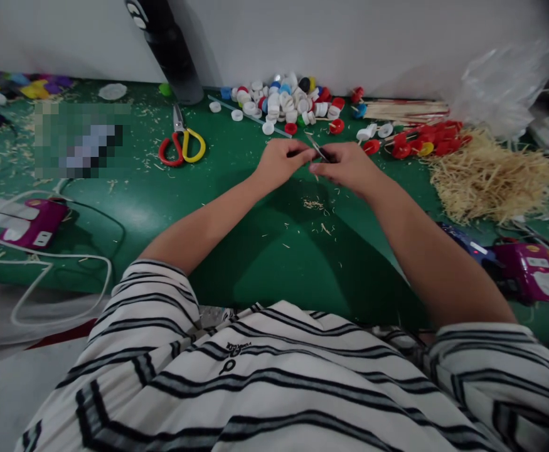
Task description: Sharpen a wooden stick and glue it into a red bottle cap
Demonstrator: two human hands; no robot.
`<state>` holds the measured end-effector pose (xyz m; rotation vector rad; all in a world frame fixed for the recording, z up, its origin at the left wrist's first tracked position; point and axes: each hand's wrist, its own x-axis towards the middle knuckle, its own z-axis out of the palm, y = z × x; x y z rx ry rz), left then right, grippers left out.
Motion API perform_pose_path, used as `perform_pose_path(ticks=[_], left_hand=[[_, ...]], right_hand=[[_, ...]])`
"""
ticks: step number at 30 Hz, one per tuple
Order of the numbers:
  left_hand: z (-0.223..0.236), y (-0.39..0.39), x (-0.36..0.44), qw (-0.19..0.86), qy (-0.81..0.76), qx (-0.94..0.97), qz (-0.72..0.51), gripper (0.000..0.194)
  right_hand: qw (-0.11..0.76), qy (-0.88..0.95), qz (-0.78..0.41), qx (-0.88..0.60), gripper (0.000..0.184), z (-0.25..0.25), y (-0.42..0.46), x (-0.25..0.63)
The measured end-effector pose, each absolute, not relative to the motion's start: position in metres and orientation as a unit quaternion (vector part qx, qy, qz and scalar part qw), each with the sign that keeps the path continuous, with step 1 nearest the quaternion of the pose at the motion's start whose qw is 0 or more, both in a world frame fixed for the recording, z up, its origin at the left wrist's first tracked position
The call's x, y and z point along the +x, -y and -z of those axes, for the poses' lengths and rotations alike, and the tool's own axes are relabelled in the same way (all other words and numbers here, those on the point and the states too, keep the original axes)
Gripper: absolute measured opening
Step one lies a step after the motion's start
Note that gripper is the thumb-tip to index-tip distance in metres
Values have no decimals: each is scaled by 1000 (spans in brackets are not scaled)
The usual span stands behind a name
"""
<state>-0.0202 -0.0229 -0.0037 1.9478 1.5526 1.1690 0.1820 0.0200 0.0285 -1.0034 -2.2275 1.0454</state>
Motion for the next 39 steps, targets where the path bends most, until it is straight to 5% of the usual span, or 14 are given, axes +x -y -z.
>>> perform_pose_path(ticks=[5, 10, 19, 28, 33, 39], left_hand=[[-6, 20, -29, 143, -596, 631, -476, 62], [-22, 35, -24, 117, -596, 605, -516, 97], [-39, 102, 60, 359, -391, 814, -235, 36], [-34, 103, 75, 434, -432, 760, -218, 38], [-31, 100, 75, 487, -392, 746, -227, 22], [-35, 92, 61, 409, -431, 772, -227, 27]], right_hand=[[254, 737, -494, -386, 38, -36, -27, 135], [307, 647, -542, -440, 28, -69, -37, 123], [404, 603, -527, -442, 31, -103, -53, 126], [382, 625, -542, -411, 27, -84, -54, 103], [398, 629, -540, -393, 24, -83, -57, 100], [398, 634, -533, -394, 26, -92, -47, 107]])
